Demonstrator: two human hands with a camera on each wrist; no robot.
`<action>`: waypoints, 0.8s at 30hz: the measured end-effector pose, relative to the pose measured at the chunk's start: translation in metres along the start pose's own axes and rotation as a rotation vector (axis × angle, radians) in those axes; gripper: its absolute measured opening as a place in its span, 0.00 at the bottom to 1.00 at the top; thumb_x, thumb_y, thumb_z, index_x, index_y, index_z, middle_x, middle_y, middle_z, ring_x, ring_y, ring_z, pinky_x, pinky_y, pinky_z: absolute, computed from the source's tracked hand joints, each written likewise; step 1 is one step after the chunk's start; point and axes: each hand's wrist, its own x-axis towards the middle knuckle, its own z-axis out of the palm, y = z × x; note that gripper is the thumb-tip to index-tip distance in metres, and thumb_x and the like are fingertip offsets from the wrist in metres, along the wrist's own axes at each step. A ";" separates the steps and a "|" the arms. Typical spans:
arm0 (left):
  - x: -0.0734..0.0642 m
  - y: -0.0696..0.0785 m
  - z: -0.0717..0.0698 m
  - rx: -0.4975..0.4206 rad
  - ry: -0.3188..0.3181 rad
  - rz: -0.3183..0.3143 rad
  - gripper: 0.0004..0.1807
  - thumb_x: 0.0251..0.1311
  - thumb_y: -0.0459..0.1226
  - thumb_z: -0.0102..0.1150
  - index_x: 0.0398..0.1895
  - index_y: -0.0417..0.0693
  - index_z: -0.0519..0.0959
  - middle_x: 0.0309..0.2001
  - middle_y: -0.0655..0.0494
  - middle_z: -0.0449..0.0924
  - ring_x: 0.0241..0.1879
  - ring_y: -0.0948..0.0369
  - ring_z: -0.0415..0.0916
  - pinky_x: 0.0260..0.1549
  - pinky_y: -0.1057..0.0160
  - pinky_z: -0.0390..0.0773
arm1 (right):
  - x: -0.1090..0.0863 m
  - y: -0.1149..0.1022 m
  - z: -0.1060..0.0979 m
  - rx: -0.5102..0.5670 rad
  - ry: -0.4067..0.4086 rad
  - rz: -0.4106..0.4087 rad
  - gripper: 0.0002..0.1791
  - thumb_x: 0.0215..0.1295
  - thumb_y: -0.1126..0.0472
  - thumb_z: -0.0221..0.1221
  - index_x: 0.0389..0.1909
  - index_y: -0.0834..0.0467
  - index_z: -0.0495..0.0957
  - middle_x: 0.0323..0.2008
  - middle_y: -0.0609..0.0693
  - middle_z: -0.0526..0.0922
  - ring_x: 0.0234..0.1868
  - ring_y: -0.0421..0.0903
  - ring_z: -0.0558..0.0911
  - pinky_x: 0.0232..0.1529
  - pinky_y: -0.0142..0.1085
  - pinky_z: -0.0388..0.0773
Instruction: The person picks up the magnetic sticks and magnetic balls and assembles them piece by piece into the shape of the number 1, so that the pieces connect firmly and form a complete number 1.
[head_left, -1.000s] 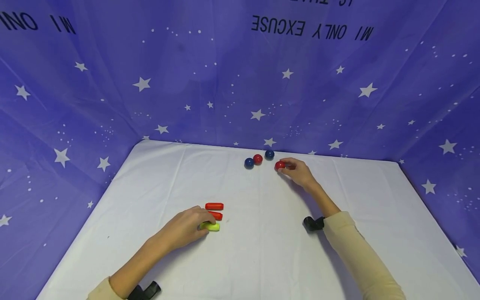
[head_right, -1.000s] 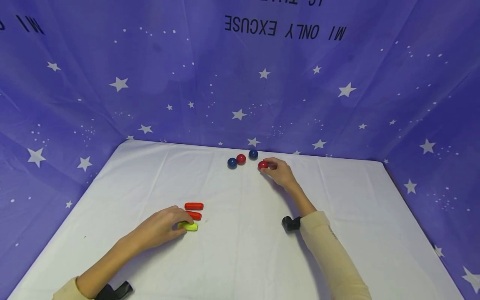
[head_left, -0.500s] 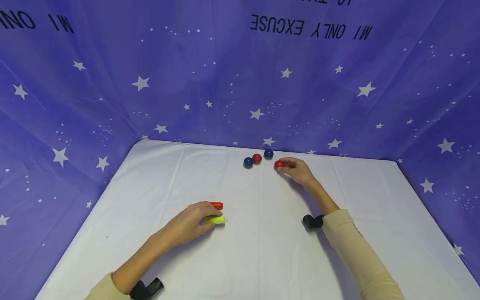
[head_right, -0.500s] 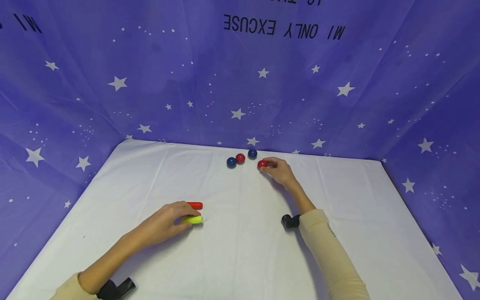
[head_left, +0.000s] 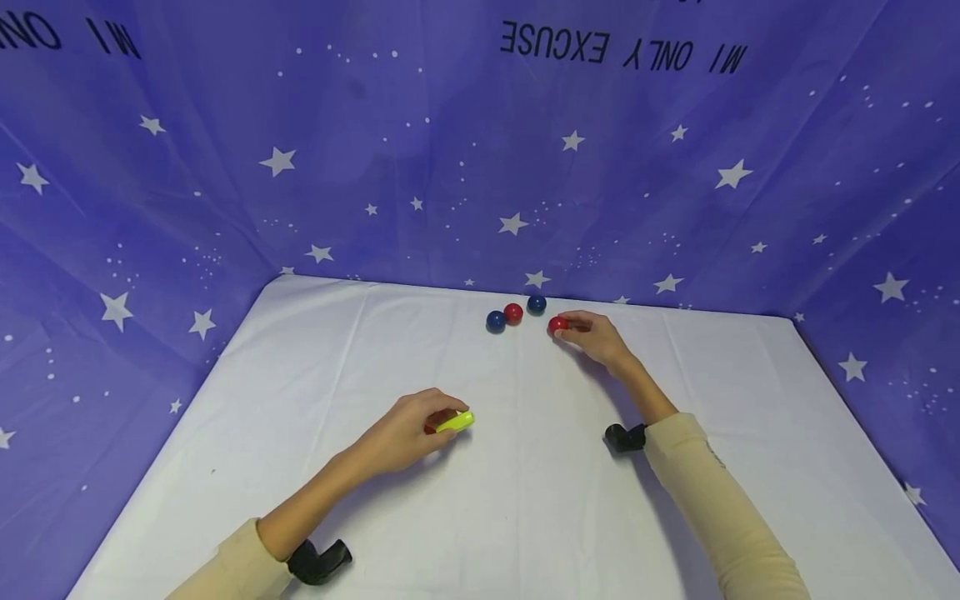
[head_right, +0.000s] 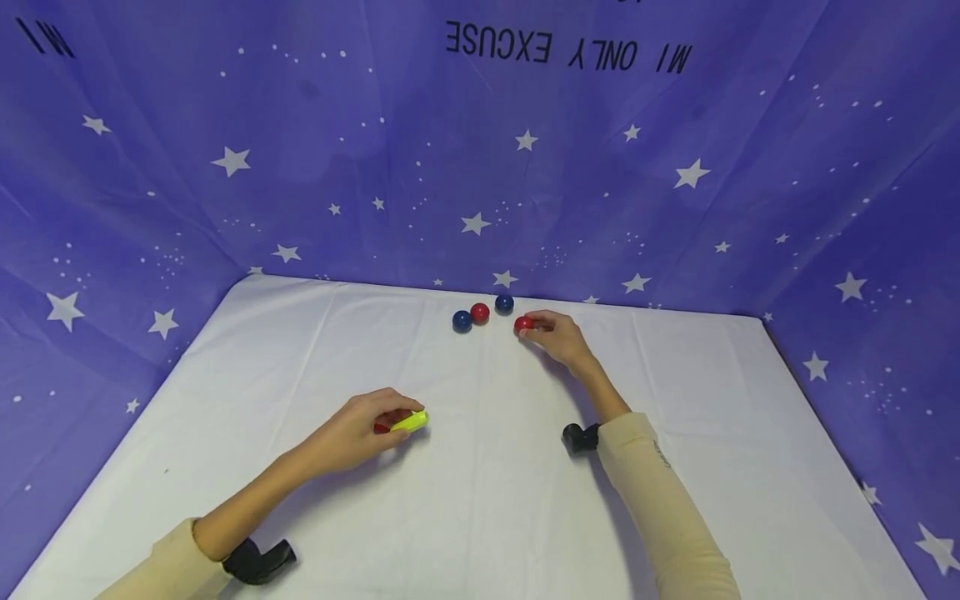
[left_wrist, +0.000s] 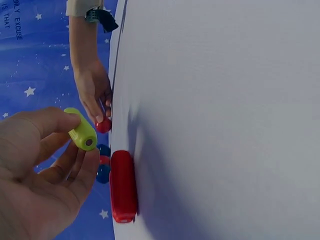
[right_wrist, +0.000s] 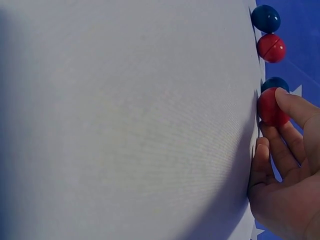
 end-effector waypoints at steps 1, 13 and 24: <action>0.002 0.000 0.002 -0.003 0.005 -0.004 0.16 0.60 0.28 0.66 0.52 0.42 0.82 0.41 0.59 0.80 0.39 0.62 0.76 0.39 0.62 0.79 | 0.000 0.000 0.000 0.000 0.000 0.002 0.27 0.67 0.55 0.65 0.65 0.59 0.75 0.59 0.61 0.77 0.62 0.58 0.72 0.65 0.53 0.64; 0.028 0.004 0.019 -0.180 0.051 -0.169 0.15 0.59 0.30 0.66 0.49 0.39 0.83 0.38 0.59 0.82 0.38 0.63 0.78 0.40 0.65 0.79 | 0.004 -0.001 -0.003 0.013 -0.010 0.037 0.28 0.68 0.52 0.64 0.65 0.59 0.74 0.61 0.61 0.76 0.62 0.58 0.72 0.63 0.52 0.68; 0.046 0.009 0.033 -0.303 0.054 -0.293 0.14 0.61 0.32 0.64 0.50 0.41 0.82 0.40 0.56 0.81 0.40 0.61 0.79 0.41 0.65 0.79 | 0.003 0.000 -0.002 0.019 -0.014 0.037 0.28 0.68 0.53 0.64 0.65 0.60 0.74 0.60 0.61 0.76 0.61 0.58 0.72 0.61 0.51 0.70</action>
